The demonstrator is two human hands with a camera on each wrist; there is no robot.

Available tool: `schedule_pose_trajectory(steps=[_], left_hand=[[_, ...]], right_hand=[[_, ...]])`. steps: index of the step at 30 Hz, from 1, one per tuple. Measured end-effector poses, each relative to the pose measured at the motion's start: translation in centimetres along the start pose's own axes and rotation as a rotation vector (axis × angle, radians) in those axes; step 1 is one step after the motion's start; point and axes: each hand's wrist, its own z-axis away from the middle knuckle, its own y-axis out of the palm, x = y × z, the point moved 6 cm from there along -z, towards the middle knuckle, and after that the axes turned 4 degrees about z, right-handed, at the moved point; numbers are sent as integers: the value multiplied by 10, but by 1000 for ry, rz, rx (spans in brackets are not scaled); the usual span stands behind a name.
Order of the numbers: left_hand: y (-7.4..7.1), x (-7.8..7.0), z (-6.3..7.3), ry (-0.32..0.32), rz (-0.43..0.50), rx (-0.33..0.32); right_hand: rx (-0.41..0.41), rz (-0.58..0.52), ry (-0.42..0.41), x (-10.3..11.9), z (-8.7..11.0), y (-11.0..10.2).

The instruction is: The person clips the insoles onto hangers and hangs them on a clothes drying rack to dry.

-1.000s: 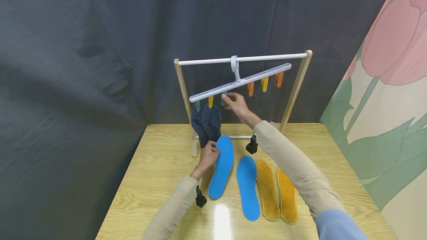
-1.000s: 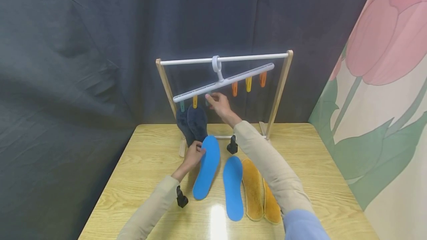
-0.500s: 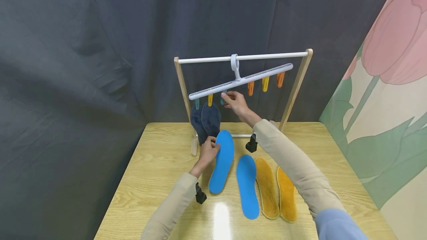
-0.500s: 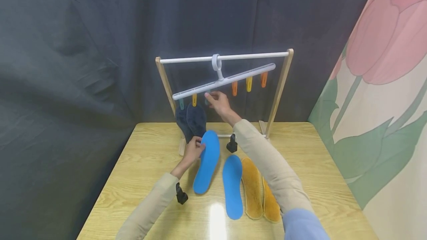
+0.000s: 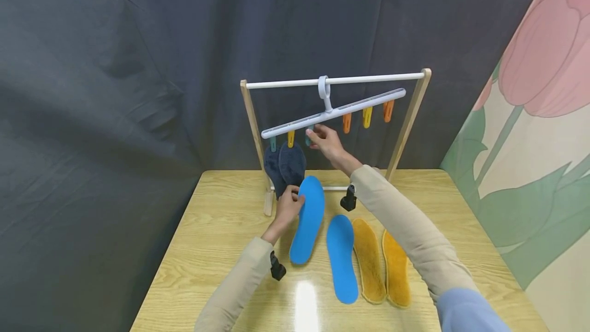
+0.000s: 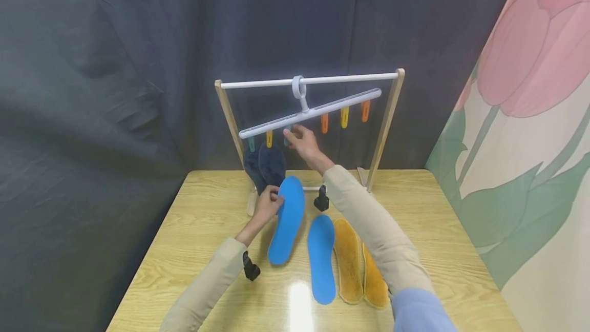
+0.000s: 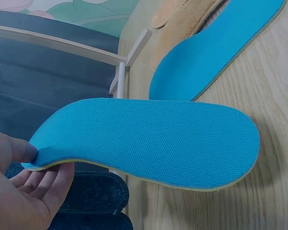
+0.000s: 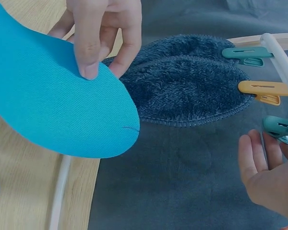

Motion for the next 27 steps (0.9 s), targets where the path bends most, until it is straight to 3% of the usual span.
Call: schedule_pose_trajectory(steps=[13, 21, 27], left_hand=[[-3, -8, -5, 6, 31, -12], [-8, -12, -6, 2, 70, -19], [-12, -18, -8, 26, 101, -25]], right_hand=[[-1, -8, 13, 1, -2, -1], [1, -23, -48, 5, -2, -3], [-4, 8, 23, 7, -2, -3]])
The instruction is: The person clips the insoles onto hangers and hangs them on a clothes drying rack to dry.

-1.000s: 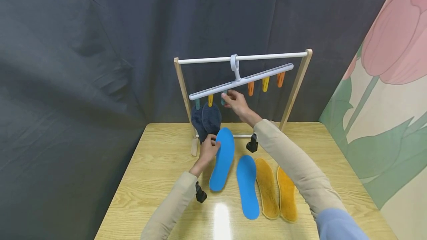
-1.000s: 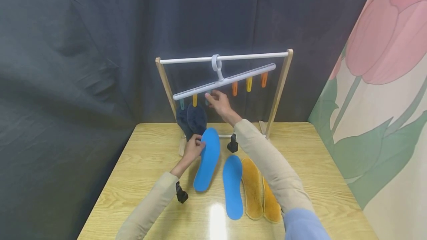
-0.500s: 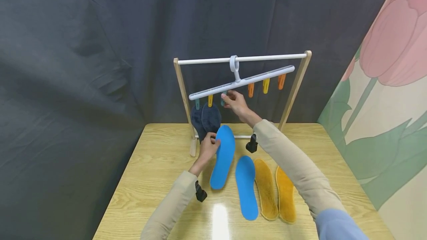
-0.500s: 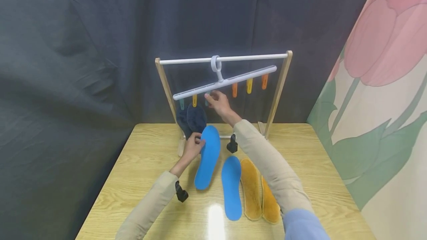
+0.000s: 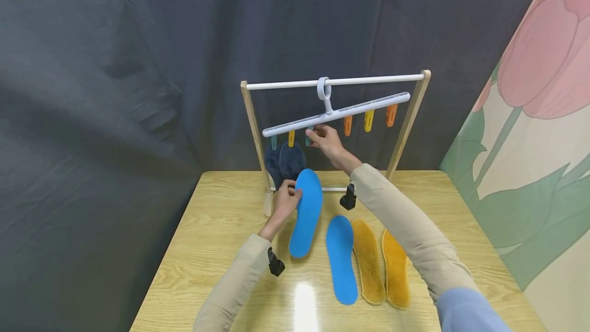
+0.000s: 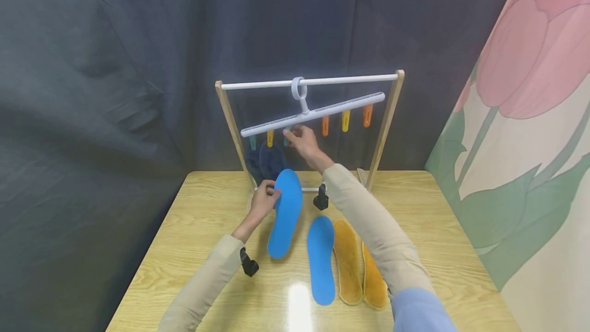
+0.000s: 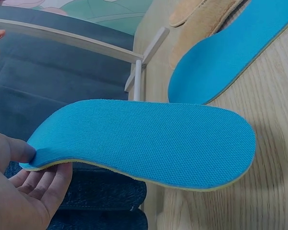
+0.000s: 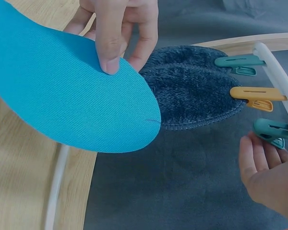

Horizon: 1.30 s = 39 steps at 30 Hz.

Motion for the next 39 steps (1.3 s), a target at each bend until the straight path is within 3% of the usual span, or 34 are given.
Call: schedule_pose_trajectory(steps=[7, 11, 13, 14, 17, 19, 20, 21, 23, 24, 25, 26, 30, 31, 33, 35, 36, 39], left_hand=[[1, 3, -2, -4, -24, -3], [0, 2, -3, 1, -33, -16], [0, 1, -3, 1, -33, -17], [0, 0, -3, 1, -32, -17], [0, 0, -3, 17, -39, -17], [3, 27, -15, 64, -33, -28], [5, 42, -22, 78, -35, -33], [8, 60, -30, 102, -34, -38], [11, 90, -44, 131, -33, -44], [13, 102, -50, 128, -30, -47], [12, 100, -49, 120, -37, -49], [10, 93, -46, 121, -37, -50], [-2, 30, -20, 85, -34, -47], [-5, 17, -15, 63, -29, -45], [-9, -3, -7, 37, -14, -43], [-10, -5, -8, 10, 6, -38], [-9, 3, -13, 52, 19, -44], [-6, 26, -27, 73, 46, -27]], right_hand=[[24, 0, 40, 18, 14, 3], [13, 20, 45, 5, 4, 1], [28, -18, -1, -44, -34, -7], [22, -10, 12, -46, -36, -7], [32, -42, -31, -137, -109, -21], [22, -24, -17, -139, -110, -23], [25, -21, -3, -129, -103, -21], [38, -40, -39, -144, -115, -25], [53, -41, -15, -101, -80, -18], [61, -60, -43, -88, -70, -17], [55, -54, -51, -89, -72, -16], [55, -59, -44, -75, -61, -13], [12, -11, -41, -31, -24, -7], [-11, 21, -8, -13, -10, -4], [-10, 20, -4, -4, -3, -4], [-8, 14, 14, 0, 0, -5], [-4, 13, 17, 2, 1, -5], [-4, 11, 19, 3, 1, -4]])
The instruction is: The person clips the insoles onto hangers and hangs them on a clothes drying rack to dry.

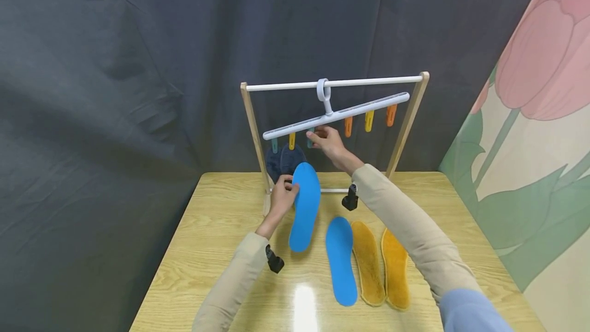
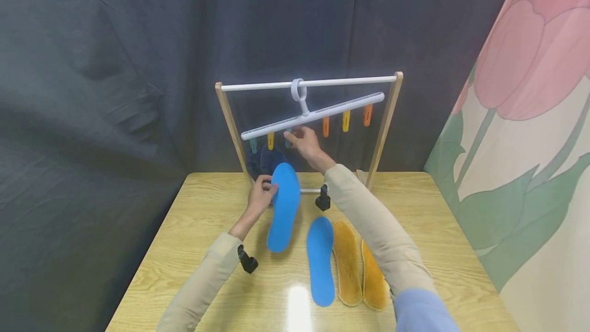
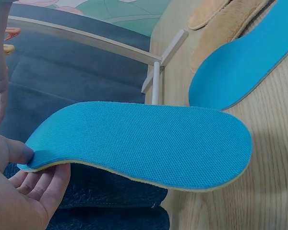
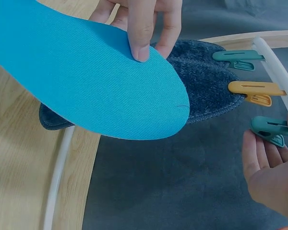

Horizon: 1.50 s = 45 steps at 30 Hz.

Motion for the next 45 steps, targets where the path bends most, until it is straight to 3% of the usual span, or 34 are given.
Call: schedule_pose_trajectory(steps=[1, 3, 5, 8, 11, 13, 18, 23, 33, 36, 39, 41, 44, 45], left_hand=[[2, 14, -6, -2, 9, 8], [8, 50, -23, 64, 0, -5], [12, 75, -35, 58, -13, 1], [19, 114, -53, 121, -51, -31], [23, 141, -68, 77, -58, -20], [25, 158, -77, 85, -56, -29], [29, 183, -92, 76, -50, -21], [30, 187, -96, 63, -52, -20], [28, 176, -90, 39, -46, -27], [26, 159, -84, 28, -32, -31], [20, 117, -66, 13, -13, -30], [19, 115, -64, 14, -15, -31], [15, 100, -56, -3, -6, -30], [15, 96, -54, 18, -11, -41]], right_hand=[[0, 0, -1, 0, -1, 0], [1, 10, -8, 0, -1, 0], [-1, 29, -11, 0, -1, 0], [0, 48, -14, 2, -2, 0], [-1, 54, -15, 3, -3, 0], [-3, 63, -18, 4, -3, 0], [-8, 72, -27, 5, -4, 0], [-10, 69, -32, 5, -4, 0], [-7, 57, -41, 5, -4, 3], [-12, 39, -50, 5, -5, 3], [-19, 47, -48, 5, -6, 3], [-18, 52, -45, 4, -6, 4], [-18, 56, -33, 4, -5, 4], [-15, 46, -33, 4, -5, 5]])
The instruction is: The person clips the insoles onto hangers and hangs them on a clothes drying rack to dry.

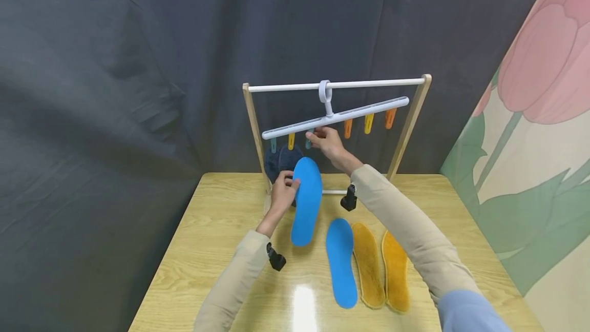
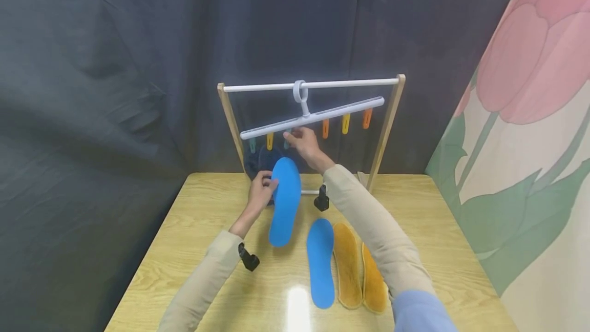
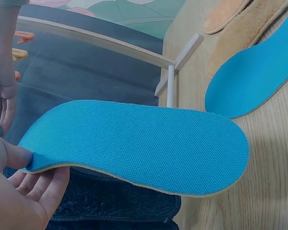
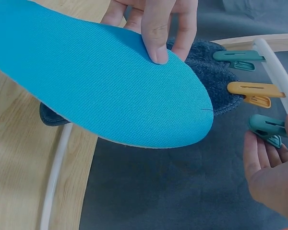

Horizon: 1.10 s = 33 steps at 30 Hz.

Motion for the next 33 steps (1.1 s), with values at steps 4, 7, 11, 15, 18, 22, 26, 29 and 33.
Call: schedule_pose_trajectory(steps=[4, 7, 11, 15, 18, 22, 26, 29, 33], left_hand=[[-10, -60, 23, -4, 7, -3], [-13, -76, 27, 5, 9, -7], [-9, -55, 15, 50, 43, -16], [-3, -41, 8, 36, 45, -10], [-2, -48, 9, 11, 46, -5], [0, -56, 10, 32, 72, 3], [-8, -94, 25, 25, 94, -20], [-19, -144, 43, -37, 91, -50], [-21, -162, 49, -60, 57, -65]], right_hand=[[3, -8, -5, 1, 0, 0], [2, -6, -9, 1, -1, -1], [-4, -11, -16, 3, -1, -1], [-5, -6, -23, 3, -1, -2], [-5, 3, -27, 4, -1, -3], [-9, 7, -13, 4, -1, -3], [-2, 1, 7, 3, -1, -2], [-1, -4, 11, 3, -1, -1], [-6, -10, 17, 4, -1, -1]])
